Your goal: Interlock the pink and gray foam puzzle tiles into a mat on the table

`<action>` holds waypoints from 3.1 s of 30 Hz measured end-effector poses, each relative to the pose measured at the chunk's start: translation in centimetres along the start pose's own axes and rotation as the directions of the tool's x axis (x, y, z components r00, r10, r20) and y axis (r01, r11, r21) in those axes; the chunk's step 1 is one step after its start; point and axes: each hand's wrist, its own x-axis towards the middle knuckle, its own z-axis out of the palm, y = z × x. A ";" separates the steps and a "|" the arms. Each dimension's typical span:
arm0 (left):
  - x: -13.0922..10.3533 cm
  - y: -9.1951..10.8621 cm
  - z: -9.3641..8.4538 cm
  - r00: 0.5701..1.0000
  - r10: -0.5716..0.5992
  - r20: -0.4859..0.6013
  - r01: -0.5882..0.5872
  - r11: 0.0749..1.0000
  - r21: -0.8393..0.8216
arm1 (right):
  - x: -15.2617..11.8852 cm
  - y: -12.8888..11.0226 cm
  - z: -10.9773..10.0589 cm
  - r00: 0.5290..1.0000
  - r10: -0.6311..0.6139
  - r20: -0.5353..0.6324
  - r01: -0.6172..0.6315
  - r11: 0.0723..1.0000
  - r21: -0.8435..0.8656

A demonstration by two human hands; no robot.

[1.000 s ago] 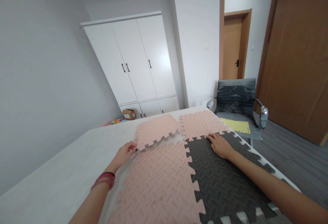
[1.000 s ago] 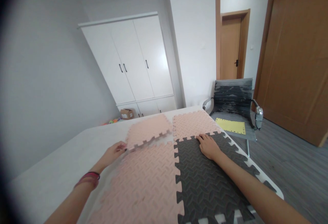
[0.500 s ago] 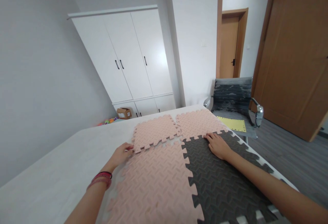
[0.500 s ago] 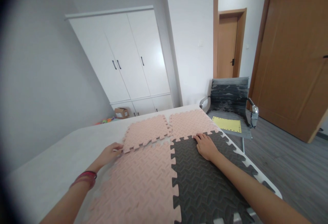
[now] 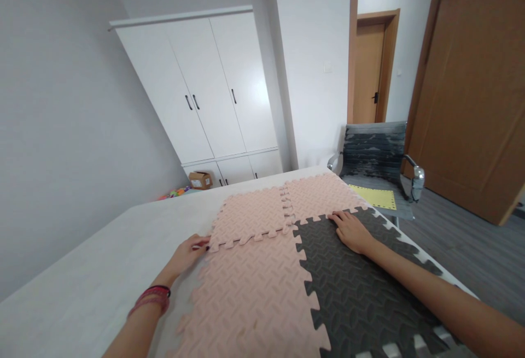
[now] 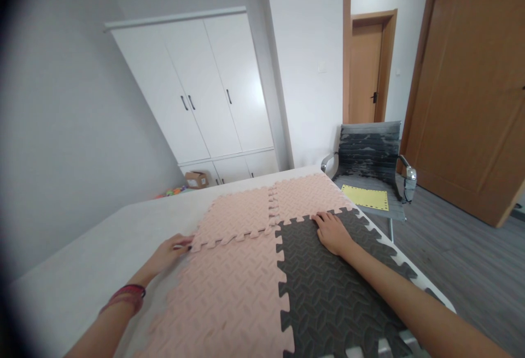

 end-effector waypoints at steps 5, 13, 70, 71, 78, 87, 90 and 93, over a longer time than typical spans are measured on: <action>0.8 -0.9 0.7 0.999 -0.022 -0.027 0.023 0.999 0.047 | 0.0 -0.2 0.1 1.000 -0.007 0.001 0.007 1.000 -0.016; 0.5 -1.9 1.1 0.998 0.011 -0.061 -0.006 0.996 0.084 | 0.5 -0.4 -0.6 1.000 -0.002 0.027 0.003 0.998 -0.057; -1.3 10.0 4.4 0.995 0.095 -0.009 -0.065 0.745 0.664 | 9.7 -10.0 1.5 0.997 -0.053 0.064 0.052 0.999 0.016; -1.4 10.2 4.5 0.995 0.098 0.002 -0.074 0.737 0.672 | 9.7 -10.0 1.5 0.997 -0.052 0.064 0.052 0.999 0.011; -2.5 11.3 5.8 0.988 0.128 0.085 -0.150 0.684 0.714 | 9.6 -10.4 1.6 0.996 -0.072 0.060 0.074 0.997 -0.031; -3.0 12.6 6.7 0.985 0.126 0.121 -0.174 0.619 0.766 | 9.6 -12.2 1.4 0.995 -0.029 0.096 0.037 0.996 -0.084; -3.1 13.1 6.6 0.984 0.123 0.132 -0.180 0.616 0.767 | 9.4 -12.2 1.0 0.995 -0.029 0.092 0.037 0.996 -0.083; -3.3 13.4 6.6 0.982 0.128 0.141 -0.190 0.623 0.759 | 9.2 -12.2 0.8 0.996 -0.021 0.084 0.029 0.996 -0.084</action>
